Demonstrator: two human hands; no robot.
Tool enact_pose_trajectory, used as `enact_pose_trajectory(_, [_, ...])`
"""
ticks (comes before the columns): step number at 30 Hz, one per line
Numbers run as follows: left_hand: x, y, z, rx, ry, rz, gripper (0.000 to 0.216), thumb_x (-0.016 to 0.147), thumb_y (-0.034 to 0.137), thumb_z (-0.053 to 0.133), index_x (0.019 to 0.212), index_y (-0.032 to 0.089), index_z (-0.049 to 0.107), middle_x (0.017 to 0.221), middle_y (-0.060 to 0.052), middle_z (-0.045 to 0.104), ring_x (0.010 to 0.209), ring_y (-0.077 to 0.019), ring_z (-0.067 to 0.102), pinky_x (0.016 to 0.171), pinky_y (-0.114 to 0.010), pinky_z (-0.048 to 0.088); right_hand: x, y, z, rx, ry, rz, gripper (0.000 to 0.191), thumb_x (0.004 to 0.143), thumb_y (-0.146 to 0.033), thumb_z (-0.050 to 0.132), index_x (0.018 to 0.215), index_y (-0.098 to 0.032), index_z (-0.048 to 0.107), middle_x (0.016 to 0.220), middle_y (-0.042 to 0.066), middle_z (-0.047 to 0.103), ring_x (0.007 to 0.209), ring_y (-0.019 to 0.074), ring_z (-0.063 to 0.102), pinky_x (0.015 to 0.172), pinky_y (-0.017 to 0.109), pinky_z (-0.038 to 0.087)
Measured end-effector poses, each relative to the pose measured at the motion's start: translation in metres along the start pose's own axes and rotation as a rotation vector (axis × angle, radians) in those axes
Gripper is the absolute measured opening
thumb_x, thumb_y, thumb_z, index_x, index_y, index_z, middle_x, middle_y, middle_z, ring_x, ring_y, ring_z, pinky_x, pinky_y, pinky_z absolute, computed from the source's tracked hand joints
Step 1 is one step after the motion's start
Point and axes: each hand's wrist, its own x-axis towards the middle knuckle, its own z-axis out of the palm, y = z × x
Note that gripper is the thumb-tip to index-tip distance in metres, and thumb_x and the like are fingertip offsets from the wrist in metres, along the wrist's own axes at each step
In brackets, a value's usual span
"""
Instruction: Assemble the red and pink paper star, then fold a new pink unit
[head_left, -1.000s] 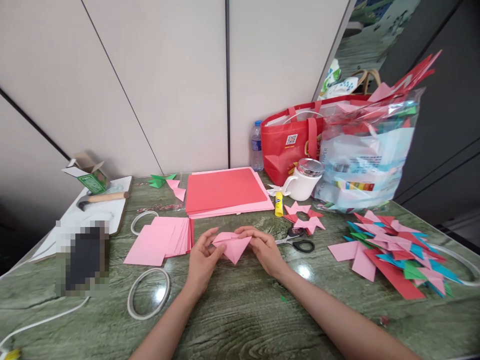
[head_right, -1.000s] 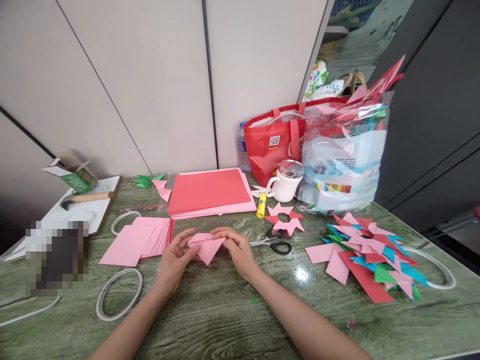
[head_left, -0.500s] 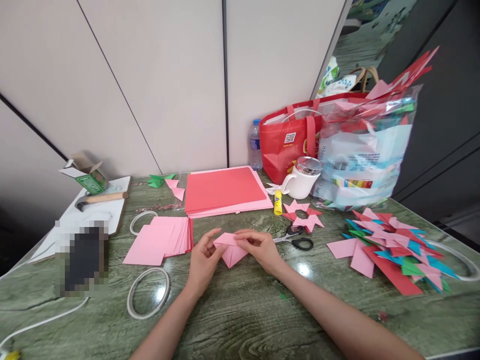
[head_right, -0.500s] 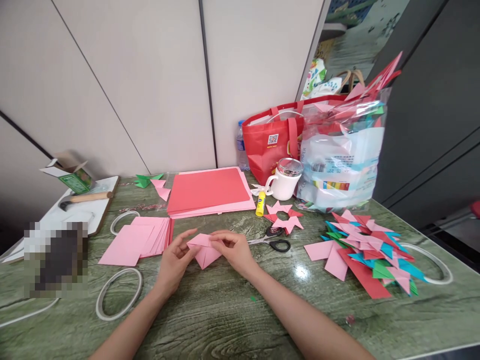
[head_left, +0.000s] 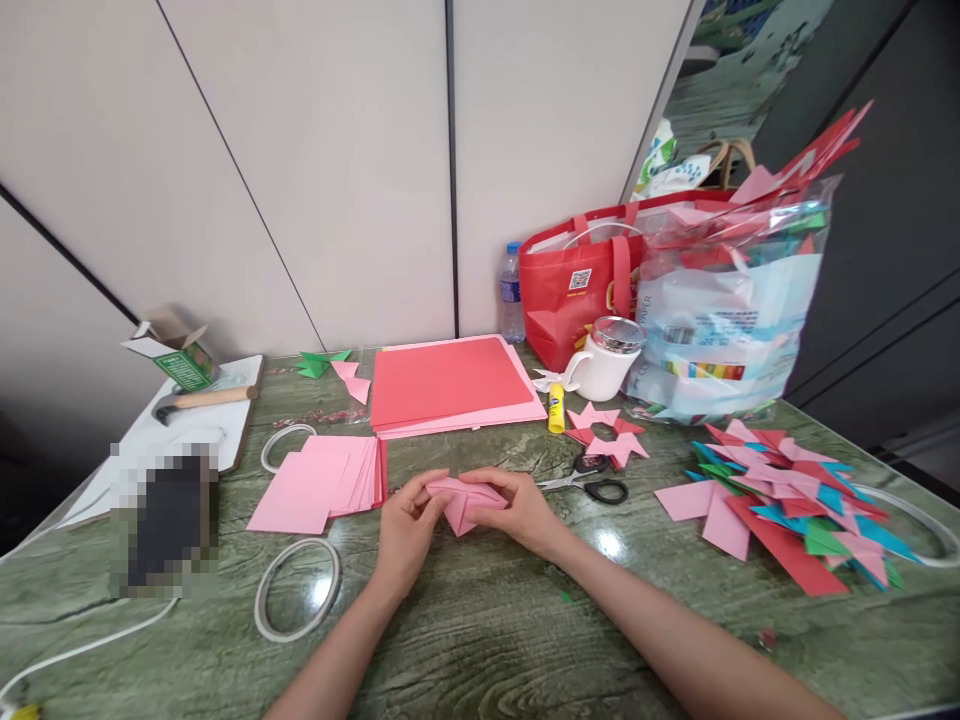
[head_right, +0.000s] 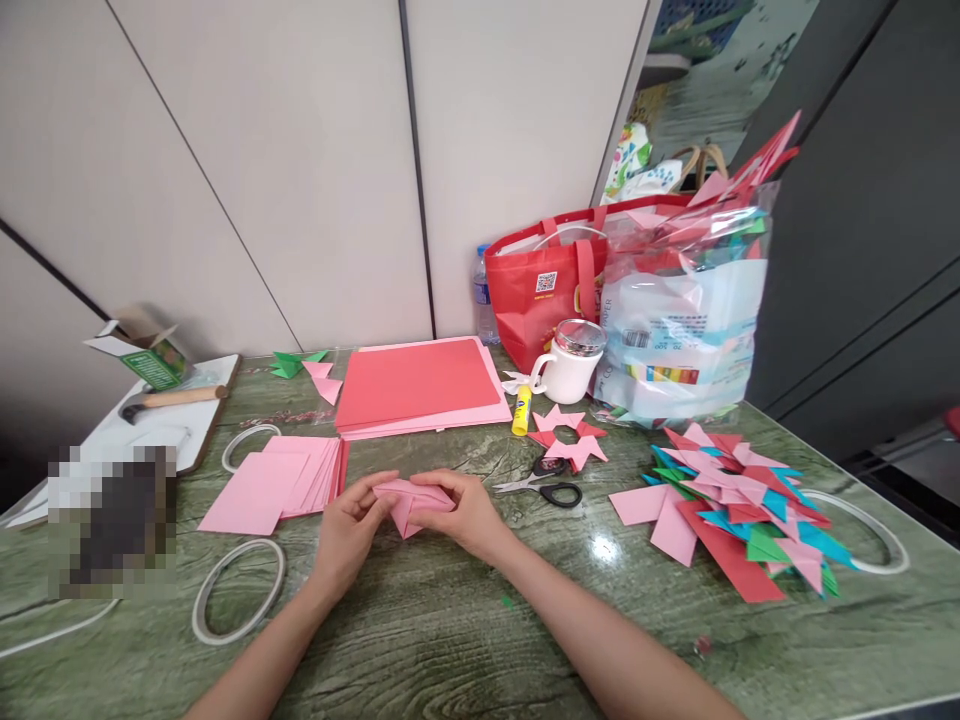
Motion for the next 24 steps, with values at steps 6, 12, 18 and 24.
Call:
enact_pose_trajectory(6, [0.0001,0.0001,-0.0004,0.125,0.086,0.092,0.019,0.067,0.034,0.066,0.075,0.017,0.067,0.064,0.000,0.063,0.057,-0.0134,0.056,0.054,-0.023,0.044,-0.0007,0.0011,0.0016,-0.102,0.029,-0.035,0.030,0.073,-0.040,0.067,0.095,-0.020,0.070,0.096,0.007,0.070,0.089,0.0222,0.063,0.082,0.036,0.048])
enact_pose_trajectory(12, [0.0018,-0.0018,-0.0009,0.073,0.103,0.055,0.018,0.065,0.031,0.069,0.075,0.016,0.067,0.071,-0.002,0.065,0.063,-0.0145,0.057,0.058,-0.023,0.046,0.0006,0.0072,0.0018,0.022,0.035,-0.133,0.034,0.064,-0.037,0.076,0.094,-0.022,0.071,0.105,0.008,0.065,0.101,0.0229,0.059,0.088,0.037,0.046])
enact_pose_trajectory(18, [0.0022,-0.0024,0.0017,-0.160,0.025,-0.067,0.050,0.062,0.030,0.074,0.107,0.018,0.057,0.081,-0.002,0.068,0.069,-0.0158,0.062,0.062,-0.026,0.051,0.0024,0.0044,0.0004,0.090,0.086,-0.062,0.029,0.064,-0.036,0.076,0.089,-0.022,0.071,0.100,0.006,0.067,0.095,0.0215,0.060,0.084,0.035,0.047])
enact_pose_trajectory(24, [-0.0030,-0.0024,0.0056,-0.198,-0.204,-0.233,0.037,0.068,0.041,0.070,0.089,0.012,0.063,0.070,-0.003,0.066,0.060,-0.0155,0.061,0.055,-0.029,0.054,0.0003,0.0035,0.0002,0.005,0.181,-0.095,0.017,0.071,-0.030,0.069,0.085,-0.021,0.069,0.088,0.004,0.067,0.085,0.0196,0.061,0.078,0.032,0.047])
